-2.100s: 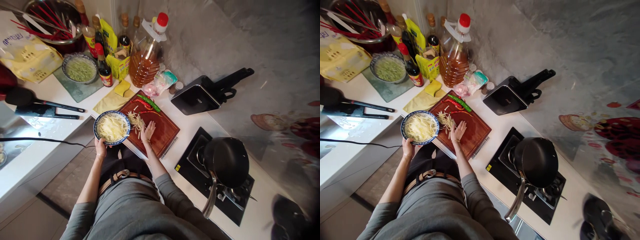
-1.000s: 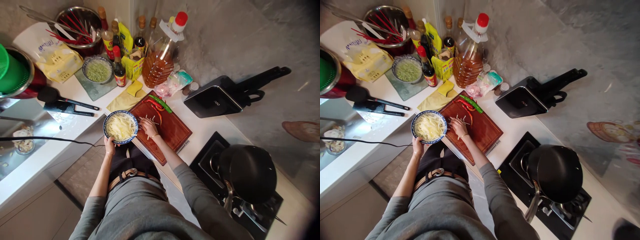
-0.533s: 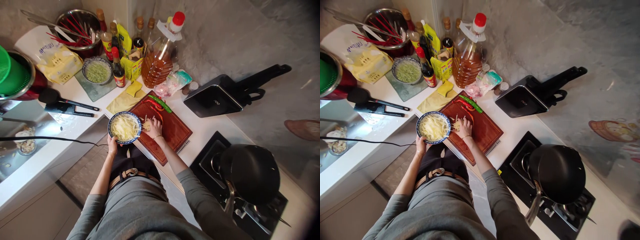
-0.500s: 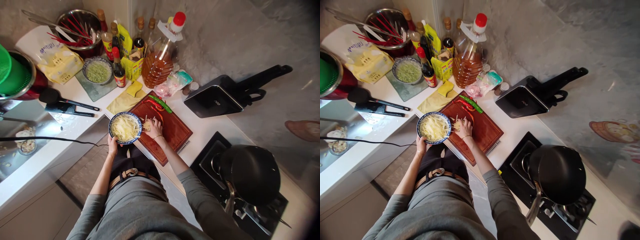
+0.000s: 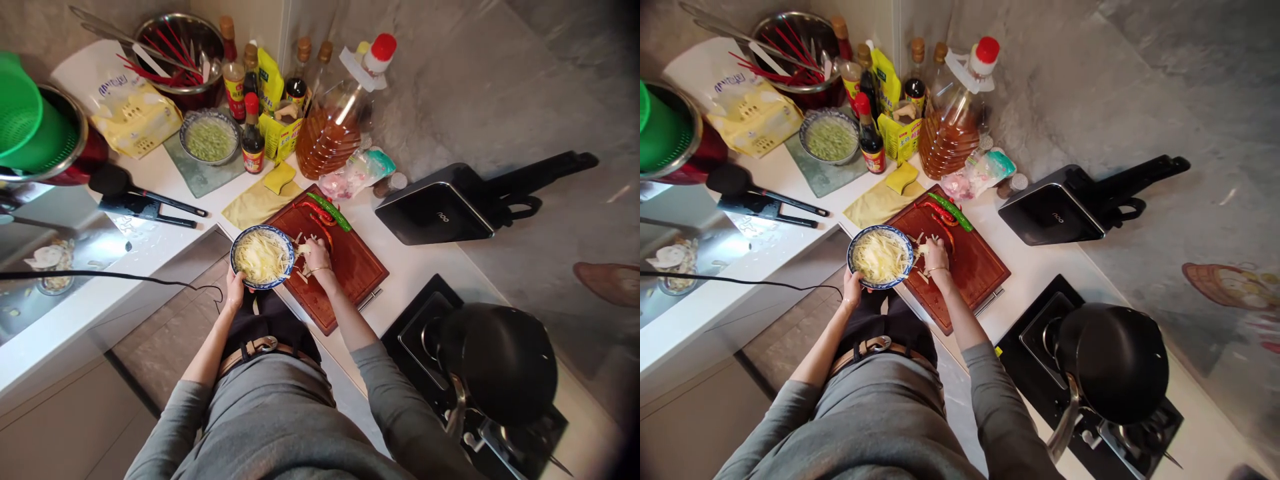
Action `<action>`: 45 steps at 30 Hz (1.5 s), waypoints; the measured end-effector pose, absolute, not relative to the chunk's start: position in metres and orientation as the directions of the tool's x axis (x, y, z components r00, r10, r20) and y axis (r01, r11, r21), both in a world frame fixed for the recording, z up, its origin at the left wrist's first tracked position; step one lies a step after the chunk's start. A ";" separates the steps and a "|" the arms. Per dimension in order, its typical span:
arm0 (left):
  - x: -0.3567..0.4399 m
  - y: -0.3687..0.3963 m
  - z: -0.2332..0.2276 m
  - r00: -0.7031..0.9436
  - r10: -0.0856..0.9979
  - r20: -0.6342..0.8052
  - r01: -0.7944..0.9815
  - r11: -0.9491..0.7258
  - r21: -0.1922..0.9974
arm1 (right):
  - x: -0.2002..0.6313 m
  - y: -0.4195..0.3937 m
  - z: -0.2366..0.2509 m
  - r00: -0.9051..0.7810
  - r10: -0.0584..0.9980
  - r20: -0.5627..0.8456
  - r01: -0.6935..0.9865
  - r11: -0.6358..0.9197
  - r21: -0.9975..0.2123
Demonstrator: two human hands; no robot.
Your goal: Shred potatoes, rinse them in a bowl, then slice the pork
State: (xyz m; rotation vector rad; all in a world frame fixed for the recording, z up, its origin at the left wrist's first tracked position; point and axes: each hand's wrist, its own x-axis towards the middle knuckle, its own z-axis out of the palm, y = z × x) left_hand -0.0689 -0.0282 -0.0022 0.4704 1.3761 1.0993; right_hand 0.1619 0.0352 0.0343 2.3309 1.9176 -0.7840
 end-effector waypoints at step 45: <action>-0.102 -0.024 0.011 -0.399 0.757 -0.517 -0.451 0.328 0.830 | 0.181 -0.043 0.009 0.060 0.983 -0.171 0.928 -0.118 -0.353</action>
